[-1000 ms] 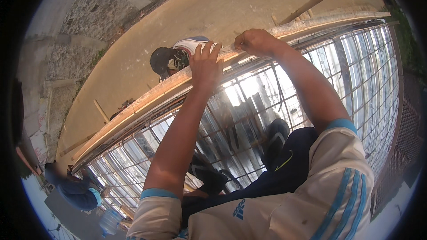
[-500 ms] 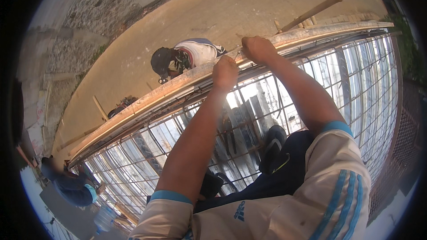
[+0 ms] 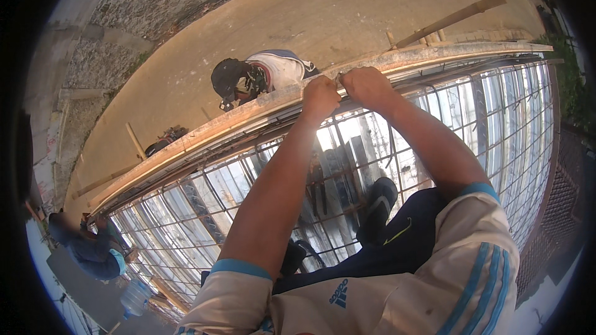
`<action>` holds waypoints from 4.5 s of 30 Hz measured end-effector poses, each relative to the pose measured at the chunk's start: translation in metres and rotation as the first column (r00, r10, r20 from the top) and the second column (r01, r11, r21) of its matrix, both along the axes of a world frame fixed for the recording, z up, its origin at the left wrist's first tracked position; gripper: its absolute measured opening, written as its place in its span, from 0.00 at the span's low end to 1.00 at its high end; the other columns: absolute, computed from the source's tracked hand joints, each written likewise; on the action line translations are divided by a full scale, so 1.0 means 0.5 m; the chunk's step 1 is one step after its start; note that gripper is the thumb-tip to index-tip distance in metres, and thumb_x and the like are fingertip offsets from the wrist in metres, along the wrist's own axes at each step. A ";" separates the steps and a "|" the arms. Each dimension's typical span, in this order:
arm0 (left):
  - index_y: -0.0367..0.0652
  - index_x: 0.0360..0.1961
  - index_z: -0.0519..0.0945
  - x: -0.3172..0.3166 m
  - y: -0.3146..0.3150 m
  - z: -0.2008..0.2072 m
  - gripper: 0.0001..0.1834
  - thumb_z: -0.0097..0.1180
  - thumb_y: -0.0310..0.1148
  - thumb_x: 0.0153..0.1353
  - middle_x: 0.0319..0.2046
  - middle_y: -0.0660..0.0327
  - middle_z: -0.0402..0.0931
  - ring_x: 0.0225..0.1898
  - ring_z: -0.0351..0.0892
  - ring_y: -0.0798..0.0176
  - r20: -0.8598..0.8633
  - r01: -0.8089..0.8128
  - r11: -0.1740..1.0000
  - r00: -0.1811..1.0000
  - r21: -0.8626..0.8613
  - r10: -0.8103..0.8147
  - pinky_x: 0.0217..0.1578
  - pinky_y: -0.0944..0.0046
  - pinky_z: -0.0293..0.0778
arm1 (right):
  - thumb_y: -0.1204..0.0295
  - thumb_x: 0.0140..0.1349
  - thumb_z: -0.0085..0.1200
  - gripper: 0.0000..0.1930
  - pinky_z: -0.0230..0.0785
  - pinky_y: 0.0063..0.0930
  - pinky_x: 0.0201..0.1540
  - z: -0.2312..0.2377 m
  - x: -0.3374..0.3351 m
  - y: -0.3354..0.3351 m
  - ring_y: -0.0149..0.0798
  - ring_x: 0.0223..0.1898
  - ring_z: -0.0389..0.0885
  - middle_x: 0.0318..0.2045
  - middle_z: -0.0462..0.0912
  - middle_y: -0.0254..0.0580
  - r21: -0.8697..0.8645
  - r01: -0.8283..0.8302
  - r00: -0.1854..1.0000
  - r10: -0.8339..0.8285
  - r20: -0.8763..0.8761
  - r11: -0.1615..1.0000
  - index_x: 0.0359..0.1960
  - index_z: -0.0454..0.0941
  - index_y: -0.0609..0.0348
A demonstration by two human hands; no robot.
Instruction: The person ties a rebar grid on a construction site using wire and pliers. They repeatedly pick wire, wrap it around rebar intersections, and twist it to secure the grid. Another worker is visible nearby, and an orange bucket is used to hold materials.
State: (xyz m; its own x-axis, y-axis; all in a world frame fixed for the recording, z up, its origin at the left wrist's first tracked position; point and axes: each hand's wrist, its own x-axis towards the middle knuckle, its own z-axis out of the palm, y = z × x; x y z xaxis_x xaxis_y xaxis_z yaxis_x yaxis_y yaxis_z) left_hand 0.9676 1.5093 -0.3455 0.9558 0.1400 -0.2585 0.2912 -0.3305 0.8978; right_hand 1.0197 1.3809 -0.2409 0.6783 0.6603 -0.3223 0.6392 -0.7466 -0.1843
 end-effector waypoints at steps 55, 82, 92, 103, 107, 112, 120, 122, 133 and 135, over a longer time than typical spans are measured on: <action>0.39 0.42 0.74 -0.022 0.027 0.155 0.10 0.47 0.30 0.62 0.17 0.71 0.60 0.13 0.54 0.75 -0.592 -0.298 0.845 0.805 -0.444 -0.027 0.12 0.71 0.54 | 0.74 0.57 0.46 0.10 0.70 0.42 0.45 -0.052 0.028 -0.075 0.56 0.41 0.79 0.34 0.81 0.58 0.208 0.548 0.776 -0.399 -0.489 0.810 0.35 0.80 0.63; 0.39 0.38 0.76 -0.211 -0.083 0.123 0.11 0.45 0.36 0.67 0.26 0.57 0.74 0.29 0.72 0.62 -0.246 -0.039 0.963 0.969 -0.265 -0.028 0.35 0.62 0.69 | 0.59 0.54 0.57 0.18 0.71 0.39 0.35 -0.065 -0.064 0.010 0.50 0.29 0.78 0.26 0.79 0.48 0.264 0.711 0.642 -0.448 -0.622 0.651 0.31 0.75 0.66; 0.38 0.39 0.75 -0.212 -0.056 0.137 0.13 0.43 0.35 0.66 0.25 0.53 0.73 0.30 0.73 0.58 -0.256 0.001 0.969 0.965 -0.246 -0.066 0.37 0.61 0.69 | 0.60 0.60 0.53 0.17 0.71 0.43 0.38 -0.037 -0.078 0.003 0.57 0.33 0.79 0.28 0.80 0.57 0.398 0.455 0.883 -0.460 -0.089 0.796 0.31 0.76 0.66; 0.41 0.40 0.73 -0.217 -0.054 0.152 0.09 0.43 0.34 0.67 0.18 0.69 0.63 0.17 0.61 0.75 -0.445 -0.148 0.804 0.882 -0.575 -0.155 0.22 0.73 0.64 | 0.65 0.60 0.52 0.11 0.71 0.41 0.38 -0.062 -0.097 -0.006 0.55 0.36 0.78 0.31 0.79 0.51 0.421 0.616 0.742 -0.669 -0.028 0.666 0.30 0.78 0.60; 0.42 0.42 0.71 -0.226 -0.057 0.147 0.08 0.42 0.33 0.68 0.18 0.69 0.63 0.17 0.63 0.74 -0.466 -0.182 0.768 0.869 -0.614 -0.167 0.21 0.70 0.68 | 0.60 0.59 0.50 0.16 0.71 0.44 0.40 -0.020 -0.120 0.015 0.53 0.36 0.79 0.30 0.79 0.53 0.277 0.569 0.810 -0.585 -0.031 0.774 0.26 0.78 0.62; 0.43 0.40 0.70 -0.235 -0.081 0.124 0.07 0.41 0.33 0.69 0.19 0.67 0.64 0.17 0.65 0.73 -0.469 -0.195 0.732 0.863 -0.652 -0.188 0.21 0.68 0.70 | 0.61 0.58 0.50 0.18 0.72 0.40 0.30 -0.107 -0.133 0.035 0.51 0.24 0.79 0.20 0.79 0.51 0.378 0.549 0.784 -0.616 0.074 0.745 0.19 0.77 0.63; 0.36 0.41 0.75 -0.289 -0.077 -0.015 0.12 0.44 0.34 0.65 0.34 0.56 0.76 0.32 0.79 0.63 -0.071 0.295 0.855 0.931 -0.428 -0.357 0.35 0.65 0.72 | 0.62 0.65 0.49 0.15 0.70 0.23 0.18 -0.055 -0.154 -0.030 0.30 0.17 0.74 0.19 0.75 0.38 0.107 0.981 0.156 -0.333 -0.930 0.159 0.31 0.75 0.64; 0.38 0.41 0.77 -0.293 -0.074 0.005 0.14 0.46 0.37 0.63 0.38 0.54 0.78 0.37 0.78 0.58 -0.035 0.488 0.855 0.865 -0.176 -0.501 0.41 0.60 0.71 | 0.60 0.66 0.49 0.15 0.66 0.24 0.15 -0.056 -0.181 -0.071 0.29 0.14 0.70 0.18 0.73 0.37 0.072 0.986 0.123 -0.361 -0.924 0.150 0.36 0.74 0.63; 0.42 0.44 0.78 -0.220 0.012 0.058 0.15 0.54 0.36 0.58 0.34 0.51 0.80 0.37 0.80 0.53 -0.171 0.300 0.944 0.946 0.138 -0.275 0.40 0.58 0.73 | 0.61 0.68 0.46 0.13 0.51 0.19 0.16 -0.134 -0.313 -0.185 0.21 0.15 0.57 0.17 0.64 0.25 0.001 0.985 0.053 -0.301 -0.952 0.172 0.39 0.76 0.58; 0.46 0.42 0.79 -0.183 0.002 0.087 0.14 0.54 0.40 0.57 0.39 0.54 0.80 0.43 0.78 0.47 -0.182 0.292 0.943 0.948 0.158 -0.262 0.44 0.53 0.72 | 0.60 0.67 0.47 0.13 0.53 0.19 0.17 -0.204 -0.326 -0.199 0.21 0.16 0.58 0.17 0.63 0.24 0.080 0.980 0.147 -0.385 -0.911 0.184 0.38 0.76 0.57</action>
